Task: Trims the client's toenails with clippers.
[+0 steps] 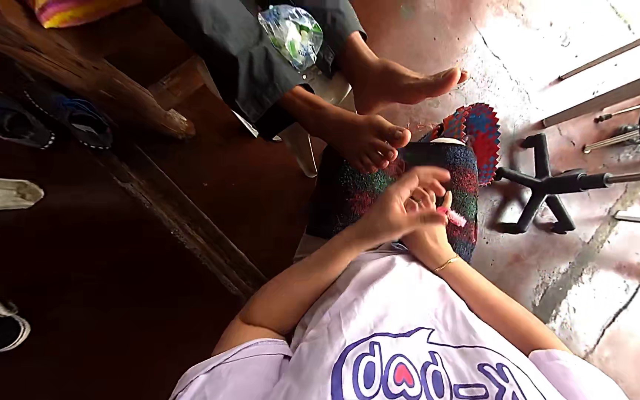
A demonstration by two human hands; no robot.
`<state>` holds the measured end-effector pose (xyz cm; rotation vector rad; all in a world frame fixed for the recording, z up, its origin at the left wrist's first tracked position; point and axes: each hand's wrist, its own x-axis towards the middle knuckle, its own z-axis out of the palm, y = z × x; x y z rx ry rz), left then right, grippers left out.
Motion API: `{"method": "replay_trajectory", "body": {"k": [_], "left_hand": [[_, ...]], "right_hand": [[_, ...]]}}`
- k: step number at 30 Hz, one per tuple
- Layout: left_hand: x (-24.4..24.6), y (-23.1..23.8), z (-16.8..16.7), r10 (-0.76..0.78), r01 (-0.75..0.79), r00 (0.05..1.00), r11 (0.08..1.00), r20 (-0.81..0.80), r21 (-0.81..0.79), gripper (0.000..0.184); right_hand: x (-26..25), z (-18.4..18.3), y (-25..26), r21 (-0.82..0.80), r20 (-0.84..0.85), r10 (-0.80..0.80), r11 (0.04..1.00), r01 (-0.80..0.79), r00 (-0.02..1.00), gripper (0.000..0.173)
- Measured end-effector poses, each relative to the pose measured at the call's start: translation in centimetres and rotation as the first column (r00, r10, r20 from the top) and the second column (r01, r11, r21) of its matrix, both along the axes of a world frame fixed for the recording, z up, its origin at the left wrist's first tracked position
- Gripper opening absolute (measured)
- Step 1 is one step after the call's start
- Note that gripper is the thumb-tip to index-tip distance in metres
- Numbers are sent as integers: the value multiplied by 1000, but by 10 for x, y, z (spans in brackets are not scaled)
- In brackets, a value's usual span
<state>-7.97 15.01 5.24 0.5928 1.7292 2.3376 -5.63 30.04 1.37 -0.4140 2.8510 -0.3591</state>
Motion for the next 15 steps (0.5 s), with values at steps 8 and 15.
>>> {"method": "replay_trajectory", "body": {"k": [8, 15], "left_hand": [[-10, -42, -1, 593, -857, 494, 456, -636, -240, 48], [-34, -27, -12, 542, -888, 456, 330, -706, -320, 21]], "right_hand": [[-19, 43, 17, -506, -79, -98, 861, 45, 992, 27], [-81, 96, 12, -388, -586, 48, 860, -332, 809, 19]]}}
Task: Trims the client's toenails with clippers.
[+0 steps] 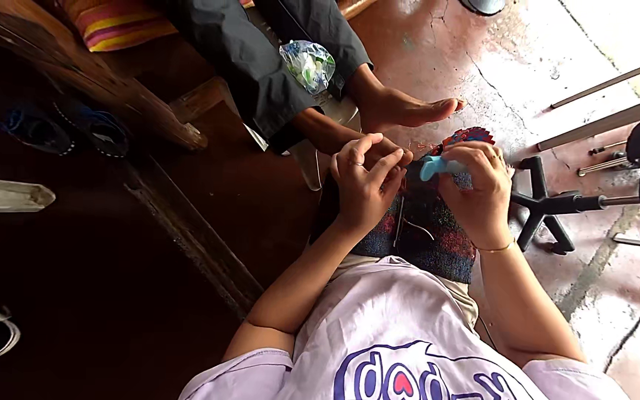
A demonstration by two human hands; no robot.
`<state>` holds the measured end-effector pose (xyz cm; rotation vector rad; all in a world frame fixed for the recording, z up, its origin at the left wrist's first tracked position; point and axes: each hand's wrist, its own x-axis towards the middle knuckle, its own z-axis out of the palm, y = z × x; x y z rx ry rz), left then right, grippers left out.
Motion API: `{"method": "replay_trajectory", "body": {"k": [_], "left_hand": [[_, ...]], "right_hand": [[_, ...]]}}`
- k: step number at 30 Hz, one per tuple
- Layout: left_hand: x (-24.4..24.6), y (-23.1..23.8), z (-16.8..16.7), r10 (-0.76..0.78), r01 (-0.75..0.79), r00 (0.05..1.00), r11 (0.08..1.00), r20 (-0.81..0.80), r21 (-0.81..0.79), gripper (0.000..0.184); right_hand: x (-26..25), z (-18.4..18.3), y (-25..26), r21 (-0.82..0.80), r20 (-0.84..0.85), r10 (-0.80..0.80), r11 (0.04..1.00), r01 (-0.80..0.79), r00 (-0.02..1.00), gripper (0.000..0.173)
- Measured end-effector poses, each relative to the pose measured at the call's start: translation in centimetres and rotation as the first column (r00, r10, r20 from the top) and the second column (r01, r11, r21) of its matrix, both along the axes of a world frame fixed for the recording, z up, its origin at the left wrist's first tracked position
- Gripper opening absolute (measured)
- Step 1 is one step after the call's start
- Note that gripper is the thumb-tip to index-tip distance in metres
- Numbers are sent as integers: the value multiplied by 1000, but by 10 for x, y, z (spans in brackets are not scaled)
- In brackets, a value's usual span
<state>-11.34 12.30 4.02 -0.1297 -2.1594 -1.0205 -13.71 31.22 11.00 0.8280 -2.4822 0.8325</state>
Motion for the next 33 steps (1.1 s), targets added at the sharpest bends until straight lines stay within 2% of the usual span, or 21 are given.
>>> {"method": "replay_trajectory", "body": {"k": [2, 5, 9, 11, 13, 16, 17, 23, 26, 29, 33], "left_hand": [[0, 5, -1, 19, -19, 999, 1000, -25, 6, 15], [1, 6, 3, 7, -8, 1000, 1000, -27, 0, 15], [-1, 6, 10, -33, 36, 998, 997, 60, -64, 24], [-2, 7, 12, -72, 78, 991, 996, 113, -53, 26], [-3, 7, 11, -50, 51, 997, 998, 61, -22, 18], [-3, 8, 5, 35, -35, 997, 999, -63, 0, 4], [-3, 9, 2, 62, -62, 993, 998, -97, 2, 8], [-3, 10, -3, 112, -121, 974, 992, -196, -34, 9], [5, 2, -8, 59, -76, 974, 995, -217, -71, 11], [16, -8, -21, 19, -53, 971, 989, -240, -136, 20], [29, -16, -41, 36, -76, 976, 980, -215, -185, 23]], "right_hand": [[-13, 5, -7, 70, -71, 34, 997, -29, 997, 17], [-23, 9, -13, 198, -140, 94, 978, -65, 986, 20], [-28, 4, -15, 268, -159, 149, 958, -102, 976, 21], [-28, 0, -12, 161, -65, 98, 983, -86, 993, 20], [-26, -9, -5, -38, 76, 89, 996, -86, 993, 21], [-23, -26, 7, -329, 252, 176, 940, -87, 952, 30], [-21, -30, 10, -386, 285, 198, 919, -76, 938, 31], [-7, -37, 16, -475, 326, 190, 880, -13, 926, 30], [0, -32, 9, -388, 242, 151, 920, -47, 958, 27], [5, -20, -5, -174, 56, 75, 983, -64, 996, 19], [9, -9, -22, 47, -115, 103, 994, -98, 988, 18]]}}
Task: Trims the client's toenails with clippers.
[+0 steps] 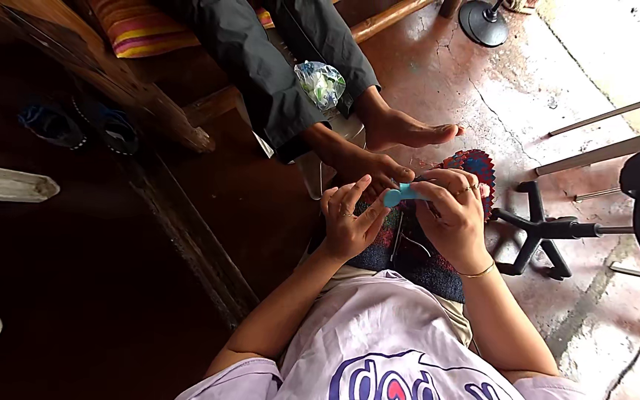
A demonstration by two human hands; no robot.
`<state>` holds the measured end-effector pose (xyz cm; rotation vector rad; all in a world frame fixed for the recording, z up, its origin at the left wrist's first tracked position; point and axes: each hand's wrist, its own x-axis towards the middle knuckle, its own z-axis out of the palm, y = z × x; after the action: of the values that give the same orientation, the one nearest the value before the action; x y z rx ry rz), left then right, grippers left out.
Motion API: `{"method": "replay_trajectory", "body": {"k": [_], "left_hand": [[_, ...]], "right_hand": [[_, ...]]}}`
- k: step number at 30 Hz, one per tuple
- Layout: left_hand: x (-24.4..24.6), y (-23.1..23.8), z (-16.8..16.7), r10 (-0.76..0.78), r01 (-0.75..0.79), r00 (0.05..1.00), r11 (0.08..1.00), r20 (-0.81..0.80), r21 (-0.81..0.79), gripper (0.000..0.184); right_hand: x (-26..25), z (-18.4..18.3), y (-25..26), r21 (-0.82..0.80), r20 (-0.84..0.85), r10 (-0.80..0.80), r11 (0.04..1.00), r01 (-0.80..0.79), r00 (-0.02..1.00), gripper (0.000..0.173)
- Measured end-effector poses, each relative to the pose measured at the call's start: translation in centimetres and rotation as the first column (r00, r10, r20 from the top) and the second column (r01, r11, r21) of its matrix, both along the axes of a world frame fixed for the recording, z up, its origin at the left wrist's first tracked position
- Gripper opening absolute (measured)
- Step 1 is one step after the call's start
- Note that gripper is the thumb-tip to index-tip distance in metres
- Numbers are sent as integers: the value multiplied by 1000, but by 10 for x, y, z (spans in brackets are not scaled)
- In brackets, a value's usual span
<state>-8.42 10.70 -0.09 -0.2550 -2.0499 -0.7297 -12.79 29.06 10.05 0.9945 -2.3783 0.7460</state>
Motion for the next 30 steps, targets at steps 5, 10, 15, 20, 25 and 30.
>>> {"method": "replay_trajectory", "body": {"k": [5, 10, 15, 20, 25, 30], "left_hand": [[0, 3, 7, -23, 21, 998, 1000, 63, 21, 23], [5, -3, -1, -51, 51, 997, 999, 65, -5, 28], [15, -8, -14, -28, 30, 998, 999, 64, -18, 29], [9, -3, -7, -17, 17, 996, 1000, 85, 5, 33], [17, -5, -13, -12, 8, 992, 999, 122, 33, 32], [10, -6, -7, -35, 31, 993, 999, 110, 42, 34]], "right_hand": [[0, 10, 1, -19, 185, -7, 1000, 11, 983, 25], [3, 7, 19, -180, 435, 34, 982, 49, 900, 31], [12, 4, 20, -228, 434, 37, 971, 70, 900, 29], [18, 15, 2, -81, 192, -16, 996, 32, 981, 24], [26, 2, -17, 109, 129, -42, 994, 28, 991, 21], [24, 0, -20, 96, 91, -78, 993, 69, 993, 19]]}}
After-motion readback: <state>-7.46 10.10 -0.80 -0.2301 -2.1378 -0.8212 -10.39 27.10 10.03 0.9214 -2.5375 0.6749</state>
